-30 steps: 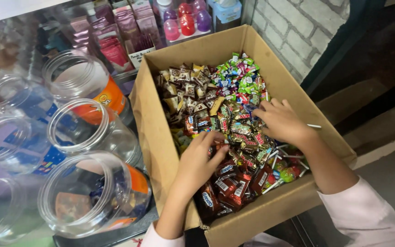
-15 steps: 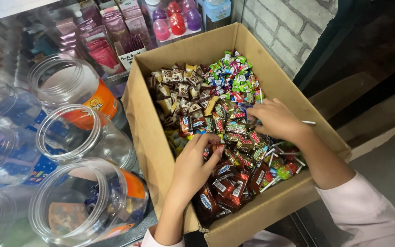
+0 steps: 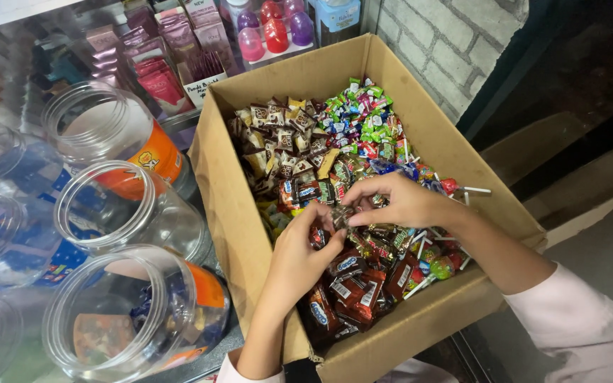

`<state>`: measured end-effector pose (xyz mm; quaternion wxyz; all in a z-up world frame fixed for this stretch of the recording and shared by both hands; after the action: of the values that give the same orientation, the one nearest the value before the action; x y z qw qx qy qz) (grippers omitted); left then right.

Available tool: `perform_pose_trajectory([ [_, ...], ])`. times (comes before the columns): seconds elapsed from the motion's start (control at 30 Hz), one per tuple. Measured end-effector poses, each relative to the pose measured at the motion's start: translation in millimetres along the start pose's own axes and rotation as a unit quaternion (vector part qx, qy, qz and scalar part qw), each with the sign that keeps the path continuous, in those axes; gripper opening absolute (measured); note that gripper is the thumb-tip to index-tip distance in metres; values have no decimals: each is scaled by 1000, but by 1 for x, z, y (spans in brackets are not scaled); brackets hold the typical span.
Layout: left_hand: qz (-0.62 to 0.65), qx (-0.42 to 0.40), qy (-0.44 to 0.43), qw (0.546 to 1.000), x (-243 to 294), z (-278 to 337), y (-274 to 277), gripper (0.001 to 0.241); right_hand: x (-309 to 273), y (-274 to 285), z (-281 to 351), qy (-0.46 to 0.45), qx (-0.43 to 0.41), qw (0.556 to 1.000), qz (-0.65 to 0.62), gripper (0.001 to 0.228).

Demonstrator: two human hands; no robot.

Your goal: Sort various types of individual candies from a large box into separate clear jars.

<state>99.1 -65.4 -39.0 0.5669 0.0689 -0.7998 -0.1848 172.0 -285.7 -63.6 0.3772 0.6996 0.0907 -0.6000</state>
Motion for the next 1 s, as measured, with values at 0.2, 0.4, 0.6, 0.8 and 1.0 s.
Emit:
perform_pose_trajectory([
  [0.2, 30, 7, 50, 998, -5, 1, 1, 24, 3, 5, -9, 9, 7, 999, -30, 30],
  [0.4, 4, 25, 39, 999, -8, 2, 1, 26, 52, 5, -8, -35, 52, 869, 491, 43],
  [0.6, 8, 30, 49, 998, -5, 2, 2, 27, 66, -6, -13, -37, 60, 859, 507, 43],
  [0.8, 16, 34, 61, 997, -6, 2, 2, 25, 62, 0, -17, -74, 22, 880, 469, 42],
  [1.0, 73, 59, 55, 994, -18, 2, 1, 21, 14, 5, -9, -14, 57, 940, 337, 28],
])
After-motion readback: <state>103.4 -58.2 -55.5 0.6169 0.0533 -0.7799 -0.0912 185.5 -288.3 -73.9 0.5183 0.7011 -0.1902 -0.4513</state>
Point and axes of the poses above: each hand's wrist, its own z-axis away from the middle knuckle, its own y-axis out of the back of the hand, x = y × z, the point moved 2 cm from there along -z, towards the middle knuckle, and after that the axes turned 2 degrees about -z, right-handed, at the moved point
